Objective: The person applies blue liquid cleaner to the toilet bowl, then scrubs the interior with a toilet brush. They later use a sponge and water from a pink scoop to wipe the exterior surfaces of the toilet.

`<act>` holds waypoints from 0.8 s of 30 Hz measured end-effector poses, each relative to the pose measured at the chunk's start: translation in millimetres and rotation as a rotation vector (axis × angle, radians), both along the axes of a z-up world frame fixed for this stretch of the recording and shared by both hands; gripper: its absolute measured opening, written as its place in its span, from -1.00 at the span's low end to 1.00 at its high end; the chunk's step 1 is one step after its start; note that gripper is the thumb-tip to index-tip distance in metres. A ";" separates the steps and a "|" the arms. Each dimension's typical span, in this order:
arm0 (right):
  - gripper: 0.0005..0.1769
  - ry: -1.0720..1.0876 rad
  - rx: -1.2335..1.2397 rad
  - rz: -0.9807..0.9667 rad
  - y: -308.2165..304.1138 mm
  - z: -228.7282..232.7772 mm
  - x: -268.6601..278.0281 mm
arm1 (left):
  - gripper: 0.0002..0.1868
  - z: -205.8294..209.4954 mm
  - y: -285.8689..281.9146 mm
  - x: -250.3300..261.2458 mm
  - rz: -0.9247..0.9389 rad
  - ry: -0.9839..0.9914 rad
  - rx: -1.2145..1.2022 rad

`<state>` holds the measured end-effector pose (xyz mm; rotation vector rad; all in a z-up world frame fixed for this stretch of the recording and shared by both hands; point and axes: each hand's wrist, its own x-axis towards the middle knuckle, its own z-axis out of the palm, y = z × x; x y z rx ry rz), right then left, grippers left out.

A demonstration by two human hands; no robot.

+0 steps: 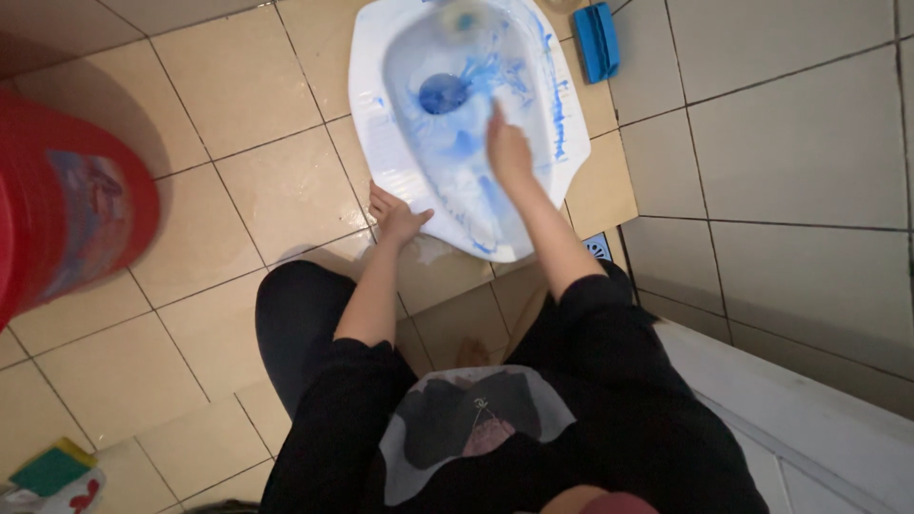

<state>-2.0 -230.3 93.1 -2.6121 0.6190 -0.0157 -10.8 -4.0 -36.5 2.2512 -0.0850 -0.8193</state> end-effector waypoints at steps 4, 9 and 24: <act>-0.47 -0.021 0.006 -0.030 3.4 0.2 -3.3 | 0.60 -2.9 -0.6 -3.2 -0.010 -0.019 -0.002; -0.50 -0.080 0.034 0.070 -18.7 2.4 17.4 | 0.55 -38.3 0.2 -2.5 -0.138 -0.197 0.072; -0.50 -0.355 0.052 -0.155 -44.7 -61.3 17.6 | 0.59 -34.6 -0.8 2.1 -0.126 -0.088 0.085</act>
